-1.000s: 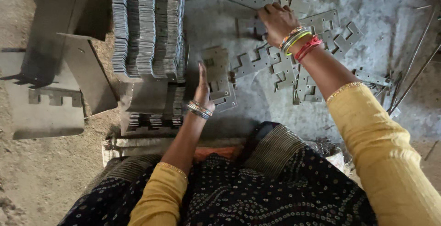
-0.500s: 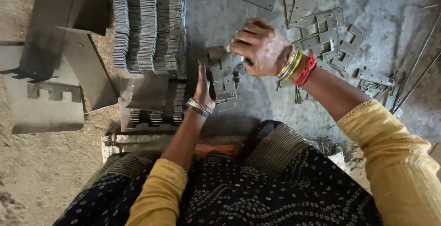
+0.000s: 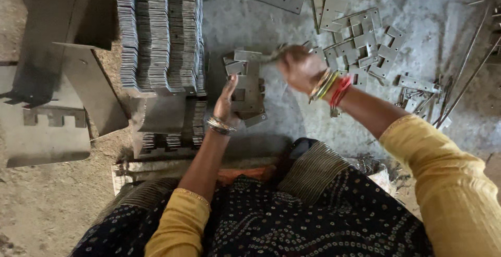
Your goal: The person sits on the floor and wipes small metal parts with a cloth, then stacks them into neat piles. The person handles the parts one at a time, rubbing each with a cloth before placing it on top of a growing stack.
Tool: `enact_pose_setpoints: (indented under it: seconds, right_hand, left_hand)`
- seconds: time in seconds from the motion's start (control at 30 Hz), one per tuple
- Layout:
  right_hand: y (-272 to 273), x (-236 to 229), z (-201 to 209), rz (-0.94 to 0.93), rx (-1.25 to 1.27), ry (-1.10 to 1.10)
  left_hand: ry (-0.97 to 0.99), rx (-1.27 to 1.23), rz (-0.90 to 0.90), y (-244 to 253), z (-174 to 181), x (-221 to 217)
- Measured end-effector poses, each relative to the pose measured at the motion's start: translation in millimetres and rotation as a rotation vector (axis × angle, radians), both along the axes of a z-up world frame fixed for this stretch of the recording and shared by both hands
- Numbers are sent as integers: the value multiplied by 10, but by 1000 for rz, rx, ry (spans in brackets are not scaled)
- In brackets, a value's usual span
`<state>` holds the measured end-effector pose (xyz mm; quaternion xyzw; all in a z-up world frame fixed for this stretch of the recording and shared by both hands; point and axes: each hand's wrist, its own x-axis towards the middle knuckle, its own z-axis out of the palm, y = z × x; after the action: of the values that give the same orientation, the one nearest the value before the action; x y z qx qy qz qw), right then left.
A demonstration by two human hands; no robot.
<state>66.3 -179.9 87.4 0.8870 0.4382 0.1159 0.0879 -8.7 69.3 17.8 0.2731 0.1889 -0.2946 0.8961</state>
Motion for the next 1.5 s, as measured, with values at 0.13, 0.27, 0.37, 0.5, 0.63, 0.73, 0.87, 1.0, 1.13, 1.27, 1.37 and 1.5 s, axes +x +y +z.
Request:
enact_pose_setpoints:
  seconds: [0.13,0.27,0.37,0.5,0.63,0.73,0.87,1.0,1.13,1.27,1.37,1.5]
  right_hand:
    - [34,240,345,-540,194,426]
    - [99,313,423,-636,508,935]
    - [119,705,166,-464,449,693]
    - [97,1357,-251,-542,277,503]
    - [136,1469,-501,-605,73,313]
    - [313,1158,-558,-415,-36,-14]
    - [372,773,-165,-408,-68,115]
    - [351,415,425,-705,342,733]
    - [118,-45,520,-472,746,754]
    - [-412,-427,329,-634,594,714]
    - [-897,-690,338,-764,439,705]
    - [-1456,-636,346,-1102,163,604]
  left_hand:
    - [49,214,29,-31,-78,-29]
    - [45,59,137,-74,-243,-67]
    - [108,-26,112,-57,-317,-52]
    - [315,460,81,-37,-290,-82]
    - [141,171,232,-50,-285,-85]
    - [57,26,254,5,-362,-108]
    - [-10,-12,227,-14,-419,-147]
    - [-178,-101,171,-145,-332,-142]
    - [30,-17,143,-290,-215,-129]
    - [87,13,49,-394,-165,-164]
    - [61,-188,18,-475,-164,-189]
    - [126,-45,10,-565,-102,-157]
